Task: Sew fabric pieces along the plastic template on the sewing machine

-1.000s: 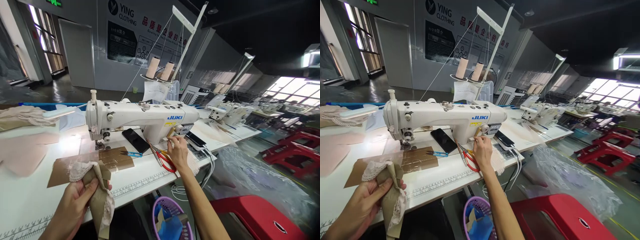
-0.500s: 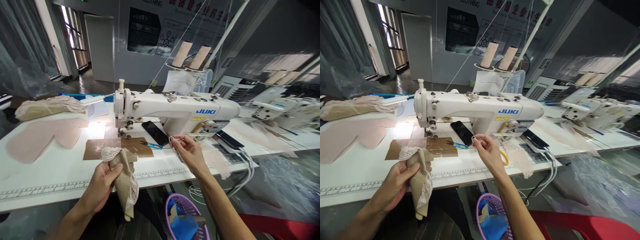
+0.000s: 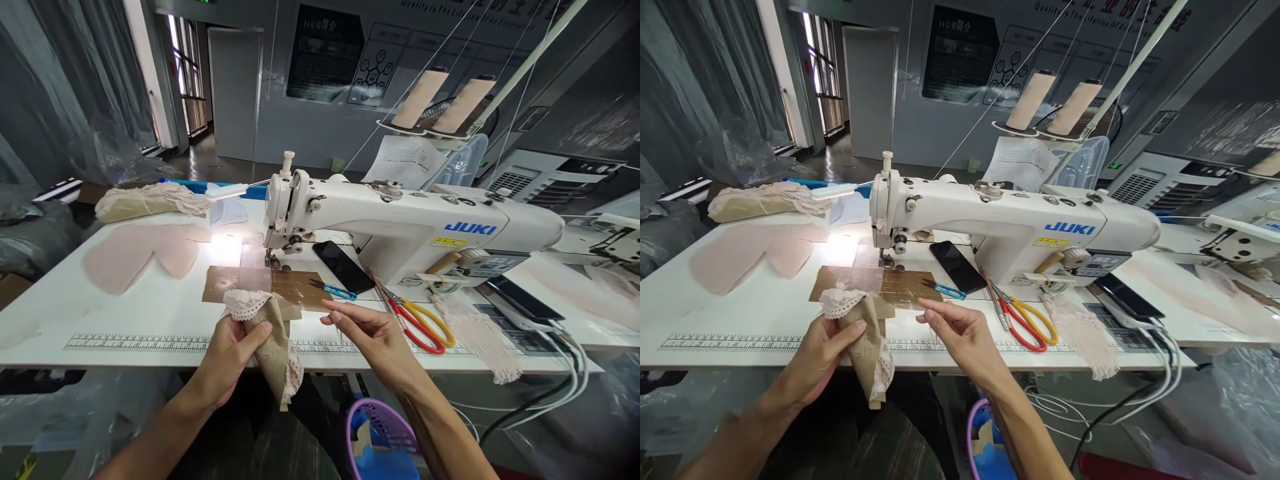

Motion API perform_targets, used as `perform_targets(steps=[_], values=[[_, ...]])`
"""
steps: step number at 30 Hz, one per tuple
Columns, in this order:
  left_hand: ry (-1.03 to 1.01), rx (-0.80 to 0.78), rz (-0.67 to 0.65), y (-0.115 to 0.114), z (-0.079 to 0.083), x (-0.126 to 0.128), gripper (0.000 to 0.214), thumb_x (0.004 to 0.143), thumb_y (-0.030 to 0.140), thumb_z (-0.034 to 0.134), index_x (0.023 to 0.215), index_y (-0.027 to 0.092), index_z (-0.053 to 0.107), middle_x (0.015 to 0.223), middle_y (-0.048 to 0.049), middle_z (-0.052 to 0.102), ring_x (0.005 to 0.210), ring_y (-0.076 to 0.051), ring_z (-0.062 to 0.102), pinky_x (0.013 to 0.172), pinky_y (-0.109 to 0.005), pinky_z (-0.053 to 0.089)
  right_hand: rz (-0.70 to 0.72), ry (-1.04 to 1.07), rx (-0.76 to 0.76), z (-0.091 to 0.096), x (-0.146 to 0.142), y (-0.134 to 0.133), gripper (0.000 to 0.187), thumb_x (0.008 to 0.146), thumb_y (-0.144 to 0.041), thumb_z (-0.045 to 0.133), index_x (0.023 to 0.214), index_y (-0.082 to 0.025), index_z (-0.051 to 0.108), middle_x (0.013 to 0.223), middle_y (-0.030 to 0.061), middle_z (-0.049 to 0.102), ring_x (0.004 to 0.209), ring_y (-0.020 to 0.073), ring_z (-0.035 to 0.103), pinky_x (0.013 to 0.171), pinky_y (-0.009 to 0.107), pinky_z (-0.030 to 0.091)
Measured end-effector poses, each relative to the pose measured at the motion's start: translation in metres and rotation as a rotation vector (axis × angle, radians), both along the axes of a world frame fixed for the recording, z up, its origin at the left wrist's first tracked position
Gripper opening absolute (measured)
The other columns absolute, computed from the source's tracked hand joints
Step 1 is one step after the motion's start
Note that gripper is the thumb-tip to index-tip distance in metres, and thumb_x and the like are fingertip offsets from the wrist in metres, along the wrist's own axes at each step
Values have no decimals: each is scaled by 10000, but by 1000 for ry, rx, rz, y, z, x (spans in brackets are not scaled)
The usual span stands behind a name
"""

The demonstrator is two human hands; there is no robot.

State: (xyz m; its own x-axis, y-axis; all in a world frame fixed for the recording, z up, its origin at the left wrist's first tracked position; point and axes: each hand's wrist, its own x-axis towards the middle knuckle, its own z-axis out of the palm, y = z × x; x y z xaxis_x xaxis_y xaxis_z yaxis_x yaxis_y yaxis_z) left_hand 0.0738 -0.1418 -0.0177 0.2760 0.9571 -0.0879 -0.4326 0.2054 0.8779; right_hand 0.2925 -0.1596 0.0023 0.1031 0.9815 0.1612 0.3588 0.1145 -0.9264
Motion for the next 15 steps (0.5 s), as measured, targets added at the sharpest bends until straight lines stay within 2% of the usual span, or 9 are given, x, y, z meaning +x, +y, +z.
perform_targets(steps=[6,10,12,15], values=[[6,42,-2,1,-3,-4,417,753,335,793,1091,116,683,1027,-100,725,975,-237,666,910,-334,528,-45,-137,46,0,-7,0,400,737,-558,730,955,-229,797,722,76,740,766,250,653,767,424,529],[2,48,-23,2,-2,-6,458,776,353,780,1156,125,666,1038,-101,723,991,-238,661,895,-328,530,16,223,-38,-4,-10,1,419,689,-528,805,986,-234,787,906,105,770,923,265,697,823,386,546],[0,51,-16,2,-1,-6,479,772,363,784,1170,128,661,1045,-100,721,1007,-239,655,904,-325,525,44,349,-70,-7,-13,1,387,662,-501,839,942,-237,792,885,102,772,903,249,709,808,352,554],[-2,33,-1,2,1,-5,508,752,382,799,1171,128,664,1043,-102,721,1008,-245,654,912,-331,520,99,424,-95,-10,-17,-1,318,679,-469,843,882,-229,796,875,91,771,825,202,716,779,291,562]])
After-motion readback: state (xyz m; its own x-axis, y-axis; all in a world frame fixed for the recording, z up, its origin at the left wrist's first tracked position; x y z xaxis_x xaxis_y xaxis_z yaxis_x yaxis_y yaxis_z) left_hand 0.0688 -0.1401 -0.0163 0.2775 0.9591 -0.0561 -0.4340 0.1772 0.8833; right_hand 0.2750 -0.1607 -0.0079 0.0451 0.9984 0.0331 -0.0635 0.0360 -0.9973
